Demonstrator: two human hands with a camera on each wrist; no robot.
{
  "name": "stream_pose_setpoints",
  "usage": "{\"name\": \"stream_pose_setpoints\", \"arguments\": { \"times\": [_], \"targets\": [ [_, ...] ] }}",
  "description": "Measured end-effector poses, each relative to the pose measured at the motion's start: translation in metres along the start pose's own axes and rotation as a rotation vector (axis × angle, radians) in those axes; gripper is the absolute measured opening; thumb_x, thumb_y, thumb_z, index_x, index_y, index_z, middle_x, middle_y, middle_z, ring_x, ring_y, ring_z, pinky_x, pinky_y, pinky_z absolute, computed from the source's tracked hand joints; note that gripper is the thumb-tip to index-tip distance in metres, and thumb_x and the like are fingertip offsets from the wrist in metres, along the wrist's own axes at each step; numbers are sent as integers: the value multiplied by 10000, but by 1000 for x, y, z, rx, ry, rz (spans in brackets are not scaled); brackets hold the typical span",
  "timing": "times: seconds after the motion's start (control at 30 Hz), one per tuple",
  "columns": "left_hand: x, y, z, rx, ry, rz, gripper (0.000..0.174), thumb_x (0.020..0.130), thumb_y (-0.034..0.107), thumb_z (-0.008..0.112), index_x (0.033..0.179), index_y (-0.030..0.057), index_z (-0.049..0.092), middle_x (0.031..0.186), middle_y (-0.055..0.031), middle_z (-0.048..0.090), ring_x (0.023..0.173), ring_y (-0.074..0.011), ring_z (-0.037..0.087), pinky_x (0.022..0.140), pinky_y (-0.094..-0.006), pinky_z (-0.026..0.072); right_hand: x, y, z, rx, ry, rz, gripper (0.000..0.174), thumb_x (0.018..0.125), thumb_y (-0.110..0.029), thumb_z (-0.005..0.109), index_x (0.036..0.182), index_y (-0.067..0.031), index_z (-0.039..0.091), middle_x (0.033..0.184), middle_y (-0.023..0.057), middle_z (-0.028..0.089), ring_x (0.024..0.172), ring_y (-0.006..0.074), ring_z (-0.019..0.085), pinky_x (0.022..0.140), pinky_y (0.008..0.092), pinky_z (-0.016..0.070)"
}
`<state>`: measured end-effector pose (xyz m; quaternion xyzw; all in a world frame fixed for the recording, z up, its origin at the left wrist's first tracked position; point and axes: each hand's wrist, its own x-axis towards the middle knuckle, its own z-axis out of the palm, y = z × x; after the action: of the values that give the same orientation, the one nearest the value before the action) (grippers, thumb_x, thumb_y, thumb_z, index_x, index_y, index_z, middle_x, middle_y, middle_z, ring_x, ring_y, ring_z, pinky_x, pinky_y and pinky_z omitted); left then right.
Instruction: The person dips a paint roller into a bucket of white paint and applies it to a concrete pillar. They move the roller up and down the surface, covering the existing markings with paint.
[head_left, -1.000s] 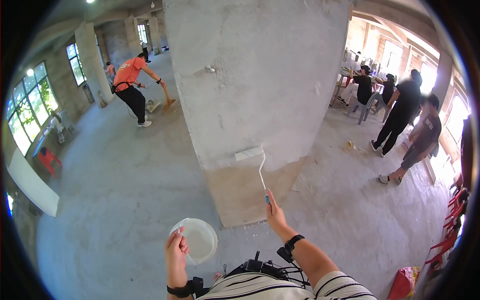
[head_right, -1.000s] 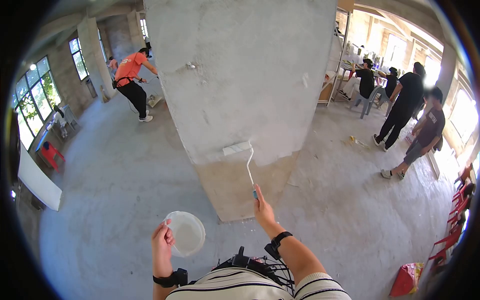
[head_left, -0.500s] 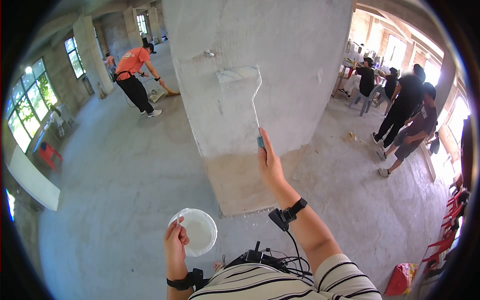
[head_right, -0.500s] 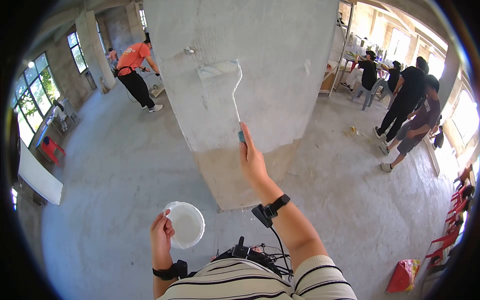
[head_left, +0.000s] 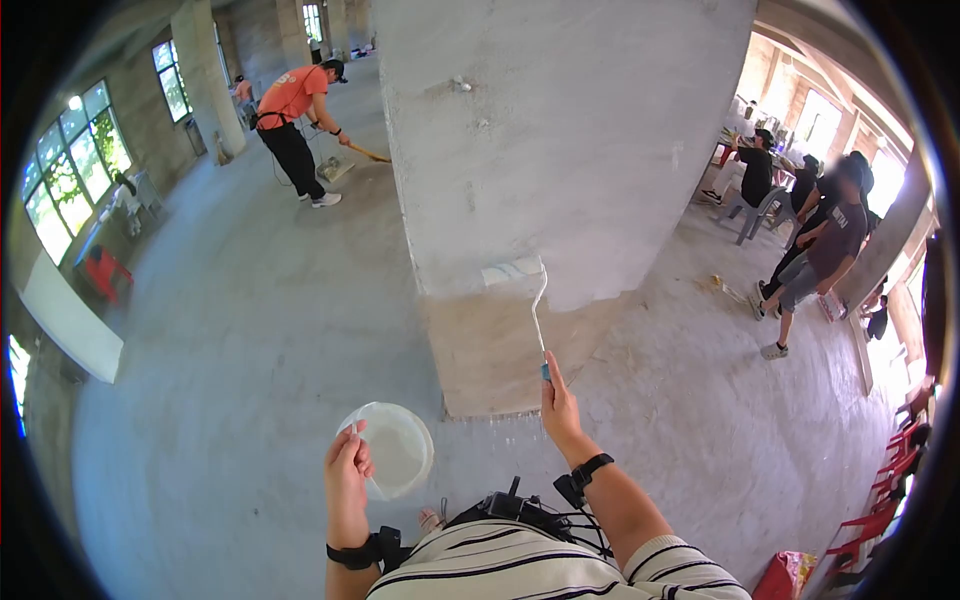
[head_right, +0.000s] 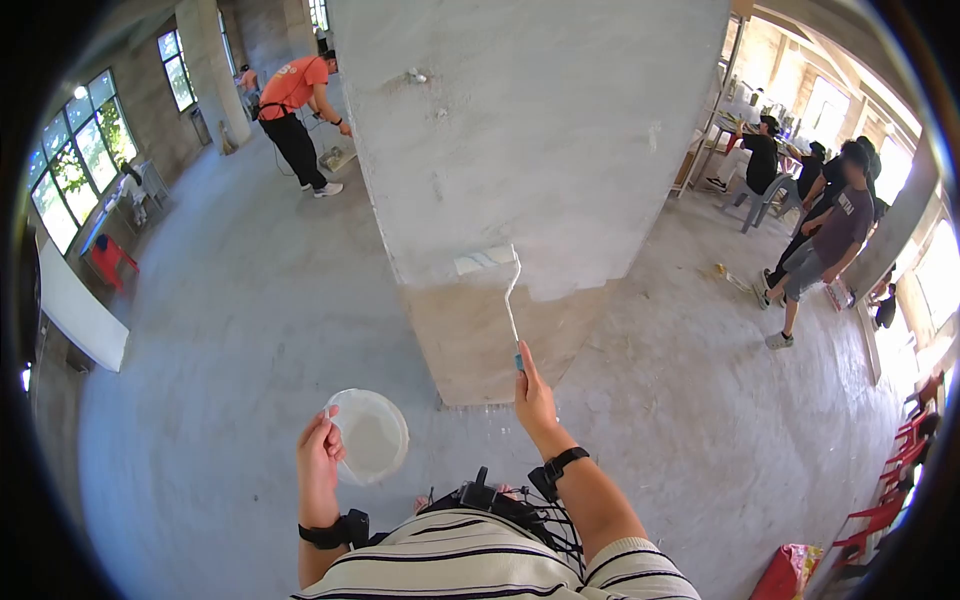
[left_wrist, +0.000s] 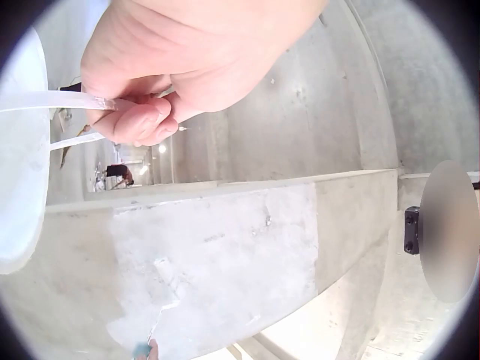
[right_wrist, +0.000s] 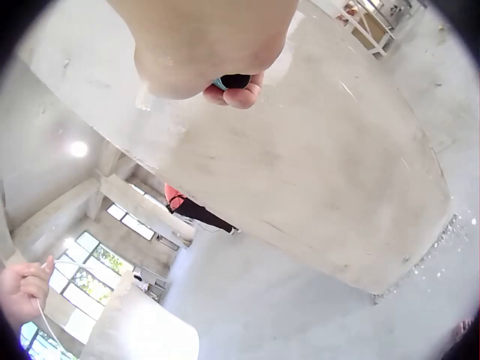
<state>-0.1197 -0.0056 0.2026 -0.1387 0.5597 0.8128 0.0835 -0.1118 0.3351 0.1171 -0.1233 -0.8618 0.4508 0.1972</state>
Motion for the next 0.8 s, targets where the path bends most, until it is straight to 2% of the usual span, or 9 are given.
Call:
{"name": "stream_pose_setpoints", "arguments": {
  "times": [0.07, 0.17, 0.27, 0.33, 0.47, 0.53, 0.63, 0.77, 0.8],
  "targets": [
    [0, 0, 1, -3, -5, 1, 243, 913, 135, 461, 1082, 3, 574, 602, 45, 380, 495, -48, 300, 465, -213, 260, 3, -15, -5, 15, -46, 49, 539, 922, -94, 417, 1420, -246, 274, 1007, 210, 601, 868, 382, 592, 755, 412, 470],
    [1, -2, -1, -21, 13, 0, 239, 913, 135, 461, 1080, 6, 574, 598, 47, 379, 497, -45, 302, 465, -210, 259, 15, -30, 3, -97, -58, -25, 564, 919, -87, 433, 1427, -251, 252, 997, 211, 600, 841, 368, 598, 751, 397, 474],
    [0, -3, -1, -26, 38, 13, 223, 907, 148, 479, 1058, 38, 601, 599, 55, 388, 491, -38, 296, 466, -199, 259, 27, -36, 17, -114, -71, 44, 567, 925, -86, 427, 1431, -252, 234, 1012, 212, 595, 841, 365, 600, 755, 393, 474],
    [-1, -2, 0, -29, 49, 17, 234, 911, 140, 468, 1075, 23, 585, 603, 50, 382, 496, -40, 299, 466, -204, 260, 36, -40, 26, -37, 88, -188, 552, 938, -105, 412, 1434, -251, 219, 972, 207, 596, 810, 367, 597, 732, 401, 471],
    [-4, 1, 4, -35, 31, 25, 247, 919, 130, 446, 1099, 11, 566, 615, 44, 383, 501, -42, 302, 465, -206, 264, 71, -104, 6, 58, -10, -123, 541, 944, -108, 405, 1433, -249, 222, 959, 205, 596, 789, 369, 593, 716, 402, 471],
    [-4, 2, 6, -29, 20, 31, 246, 921, 129, 442, 1100, 12, 564, 617, 42, 389, 501, -42, 304, 465, -205, 266, 85, -125, 1, 58, 0, -201, 556, 940, -100, 410, 1436, -250, 209, 947, 205, 597, 766, 368, 589, 704, 395, 475],
    [-4, 4, 5, -27, 12, 26, 244, 924, 127, 437, 1100, 13, 562, 617, 40, 396, 499, -42, 308, 464, -203, 268, 90, -127, 5, 19, 13, -207, 568, 934, -99, 414, 1437, -254, 199, 978, 214, 605, 792, 382, 598, 705, 399, 479],
    [-3, 2, 4, -39, 31, 8, 237, 924, 123, 439, 1092, 14, 564, 611, 43, 395, 494, -41, 314, 462, -203, 272, 68, -66, 31, -16, 45, -191, 562, 934, -115, 410, 1435, -258, 198, 988, 215, 612, 821, 398, 601, 704, 420, 481],
    [-3, 2, 3, -41, 33, 7, 237, 924, 123, 439, 1092, 14, 564, 611, 43, 395, 494, -41, 314, 462, -203, 272, 59, -51, 36, -51, 17, -125, 562, 932, -118, 410, 1434, -259, 199, 1006, 217, 609, 840, 400, 601, 709, 430, 481]
  ]
}}
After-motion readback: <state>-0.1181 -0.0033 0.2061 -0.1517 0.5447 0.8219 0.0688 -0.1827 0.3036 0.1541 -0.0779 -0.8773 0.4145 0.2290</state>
